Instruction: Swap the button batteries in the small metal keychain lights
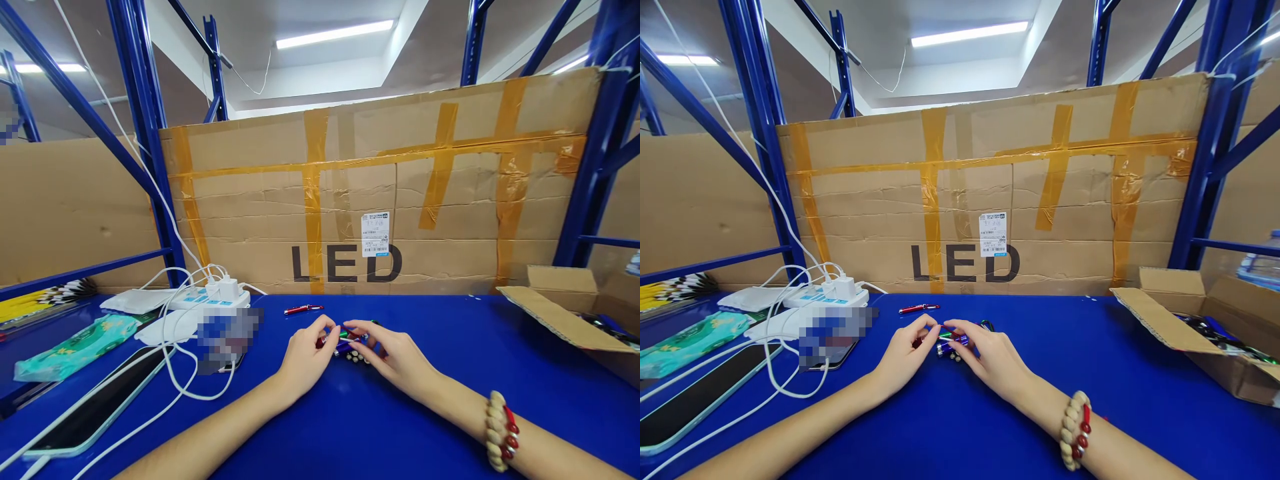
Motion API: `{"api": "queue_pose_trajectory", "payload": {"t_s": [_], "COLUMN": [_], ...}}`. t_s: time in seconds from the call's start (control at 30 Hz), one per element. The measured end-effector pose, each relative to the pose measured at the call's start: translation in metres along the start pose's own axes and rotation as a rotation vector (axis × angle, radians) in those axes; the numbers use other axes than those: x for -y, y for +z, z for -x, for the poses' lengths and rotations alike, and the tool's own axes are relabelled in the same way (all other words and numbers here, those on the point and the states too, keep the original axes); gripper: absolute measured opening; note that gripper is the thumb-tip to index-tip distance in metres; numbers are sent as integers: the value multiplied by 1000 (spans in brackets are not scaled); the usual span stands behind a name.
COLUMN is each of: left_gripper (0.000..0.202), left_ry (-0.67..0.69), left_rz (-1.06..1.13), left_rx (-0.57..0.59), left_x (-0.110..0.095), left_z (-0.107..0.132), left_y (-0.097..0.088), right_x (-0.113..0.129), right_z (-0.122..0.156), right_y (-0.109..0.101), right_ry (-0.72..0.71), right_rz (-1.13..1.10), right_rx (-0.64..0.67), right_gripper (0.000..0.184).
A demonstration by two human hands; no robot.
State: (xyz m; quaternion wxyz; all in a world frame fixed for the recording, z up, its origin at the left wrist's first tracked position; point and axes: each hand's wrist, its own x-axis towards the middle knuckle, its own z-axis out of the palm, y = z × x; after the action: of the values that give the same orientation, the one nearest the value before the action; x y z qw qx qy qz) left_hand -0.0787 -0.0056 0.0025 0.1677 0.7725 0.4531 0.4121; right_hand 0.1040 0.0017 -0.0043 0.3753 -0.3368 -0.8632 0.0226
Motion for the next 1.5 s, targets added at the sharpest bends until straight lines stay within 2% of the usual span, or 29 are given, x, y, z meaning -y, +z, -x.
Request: {"api": "queue_pose_trajectory", "payload": {"t_s": [0.13,0.23,0.33,0.43,0.77,0.87,0.97,1.1,1.5], "left_gripper": [23,25,26,26,23,27,29,28,25], "left_ry": [32,54,67,66,106,82,57,73,139], "left_rz": [-48,-56,-63,-51,-31,61,105,50,-143], "left_rx": [32,54,83,85,92,120,128,133,150], "left_x": [3,4,4,4,8,6,3,2,2], "left_z": [1,1,1,1,1,1,1,1,2], "left_y": [2,3,3,4,6,5,4,5,4], "right_x": [-1,-2,-1,1,5,4,2,0,-4], "right_z": [1,0,-1,-1,-2,-2,-4,-5,-5], "right_y": [2,3,4,4,1,2,2,2,4], "right_ry": [-79,-154,-170,-157,-87,-52,14,73,77], "right_rz": [98,161,194,155,32,11,-15,-68,-135], "right_rx": [16,43,96,123,70,29,-66,-165,-136], "right_gripper": [34,33,29,28,33,33,33,33,29]}}
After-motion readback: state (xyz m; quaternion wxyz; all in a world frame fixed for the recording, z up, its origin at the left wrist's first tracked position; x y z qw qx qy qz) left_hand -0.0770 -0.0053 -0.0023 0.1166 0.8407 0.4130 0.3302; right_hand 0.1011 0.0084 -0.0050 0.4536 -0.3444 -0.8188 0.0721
